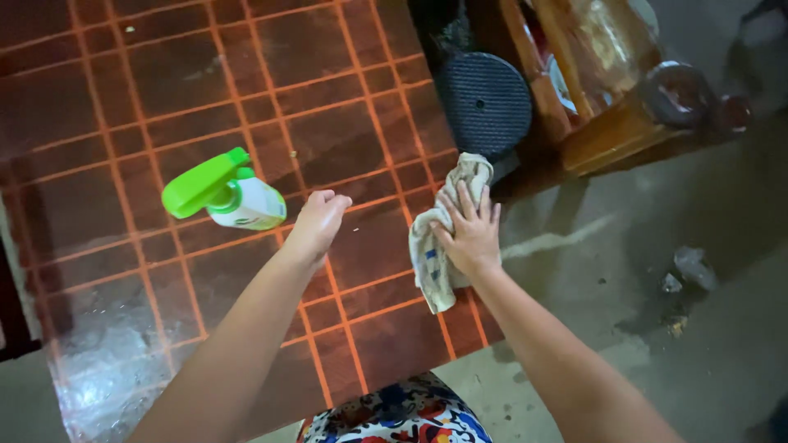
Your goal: Wiping a dining table using a cleaning spray and a cloth.
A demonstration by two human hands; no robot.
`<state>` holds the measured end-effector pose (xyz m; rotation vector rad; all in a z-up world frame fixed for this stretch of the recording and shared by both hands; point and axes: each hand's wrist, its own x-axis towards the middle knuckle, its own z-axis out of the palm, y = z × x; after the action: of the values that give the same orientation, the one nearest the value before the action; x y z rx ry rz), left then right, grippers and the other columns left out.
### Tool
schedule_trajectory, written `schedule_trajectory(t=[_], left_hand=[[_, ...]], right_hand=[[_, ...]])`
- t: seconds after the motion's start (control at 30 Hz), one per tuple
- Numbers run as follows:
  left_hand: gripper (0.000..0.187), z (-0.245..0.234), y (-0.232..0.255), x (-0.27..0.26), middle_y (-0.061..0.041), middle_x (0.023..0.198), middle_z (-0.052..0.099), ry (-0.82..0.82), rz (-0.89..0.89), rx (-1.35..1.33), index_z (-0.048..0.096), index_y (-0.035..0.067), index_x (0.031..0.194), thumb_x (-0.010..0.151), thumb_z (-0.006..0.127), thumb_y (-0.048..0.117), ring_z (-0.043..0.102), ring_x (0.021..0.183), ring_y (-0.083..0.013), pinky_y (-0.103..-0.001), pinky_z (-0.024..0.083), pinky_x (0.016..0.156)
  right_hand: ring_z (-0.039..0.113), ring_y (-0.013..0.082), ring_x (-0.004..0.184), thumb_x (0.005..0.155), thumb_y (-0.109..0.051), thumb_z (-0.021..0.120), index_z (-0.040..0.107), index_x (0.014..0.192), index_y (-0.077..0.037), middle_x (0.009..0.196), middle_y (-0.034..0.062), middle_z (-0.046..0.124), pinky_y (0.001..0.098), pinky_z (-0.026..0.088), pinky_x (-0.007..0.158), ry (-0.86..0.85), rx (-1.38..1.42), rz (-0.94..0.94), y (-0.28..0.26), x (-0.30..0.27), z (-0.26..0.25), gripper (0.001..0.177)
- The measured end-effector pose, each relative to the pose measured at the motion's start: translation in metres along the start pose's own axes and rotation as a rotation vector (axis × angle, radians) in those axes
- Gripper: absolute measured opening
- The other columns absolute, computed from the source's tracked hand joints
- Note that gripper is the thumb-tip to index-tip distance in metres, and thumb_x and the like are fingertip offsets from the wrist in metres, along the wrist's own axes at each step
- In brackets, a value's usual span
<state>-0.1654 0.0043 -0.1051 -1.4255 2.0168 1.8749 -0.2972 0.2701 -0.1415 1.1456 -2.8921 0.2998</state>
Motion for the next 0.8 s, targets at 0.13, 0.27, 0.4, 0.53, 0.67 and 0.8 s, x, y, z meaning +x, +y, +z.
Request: schedule_trajectory(t=[0.13,0.27,0.4,0.53,0.67,0.8], left_hand=[[0.029,-0.021,-0.051,0.025,-0.006,0.091,0.054,-0.048,0.011,-0.086,0.063,0.002,0.103,0.094,0.064,0.029,0.047,0.091,-0.0176,-0.04,0.043,0.081],[0.025,-0.044,-0.045,0.016,-0.004,0.084,0.051,-0.113,0.008,-0.137,0.058,0.003,0.094,0.096,0.062,0.027,0.047,0.083,-0.0166,-0.04,0.041,0.075],[0.022,-0.059,-0.045,0.008,-0.008,0.076,0.065,-0.268,-0.018,-0.391,0.067,0.003,0.085,0.089,0.057,0.022,0.059,0.071,-0.0221,-0.043,0.048,0.07],[0.021,-0.068,-0.036,0.002,-0.009,0.085,0.063,-0.258,0.058,-0.349,0.066,0.003,0.092,0.093,0.059,0.023,0.057,0.081,-0.0204,-0.04,0.048,0.073],[0.018,-0.064,-0.022,-0.016,-0.008,0.093,0.063,-0.208,-0.105,-0.314,0.062,0.006,0.098,0.089,0.061,0.021,0.059,0.088,-0.019,-0.039,0.049,0.076],[0.024,-0.046,-0.042,0.009,-0.012,0.095,0.066,-0.256,0.006,-0.405,0.063,-0.001,0.1,0.086,0.063,0.018,0.063,0.091,-0.021,-0.039,0.05,0.08]], right_hand=[[0.018,0.0435,0.152,0.09,-0.059,0.057,0.054,0.146,-0.036,0.167,0.0017,0.031,0.0662,0.009,0.12,-0.056,0.007,0.034,-0.065,0.003,0.016,0.06],[0.015,0.0461,0.15,0.091,-0.064,0.052,0.048,0.151,-0.032,0.165,0.0034,0.028,0.0676,0.003,0.116,-0.064,0.037,-0.149,-0.143,0.007,0.019,0.068],[0.01,0.044,0.153,0.092,-0.061,0.051,0.047,0.152,-0.028,0.165,0.0015,0.029,0.0662,0.0,0.12,-0.346,0.025,-0.187,-0.215,0.004,-0.001,0.069],[0.008,0.0406,0.157,0.094,-0.063,0.05,0.051,0.148,-0.022,0.163,0.0041,0.034,0.0654,-0.001,0.122,-0.424,0.056,-0.236,-0.238,0.0,0.021,0.067],[0.009,0.0406,0.156,0.093,-0.061,0.05,0.056,0.144,-0.022,0.16,0.0072,0.036,0.0651,0.001,0.122,-0.39,0.068,-0.299,-0.224,0.007,0.028,0.064],[0.011,0.0389,0.157,0.096,-0.061,0.051,0.051,0.147,-0.024,0.166,0.0003,0.034,0.0638,0.004,0.123,-0.36,-0.018,-0.321,-0.191,0.035,0.031,0.063]])
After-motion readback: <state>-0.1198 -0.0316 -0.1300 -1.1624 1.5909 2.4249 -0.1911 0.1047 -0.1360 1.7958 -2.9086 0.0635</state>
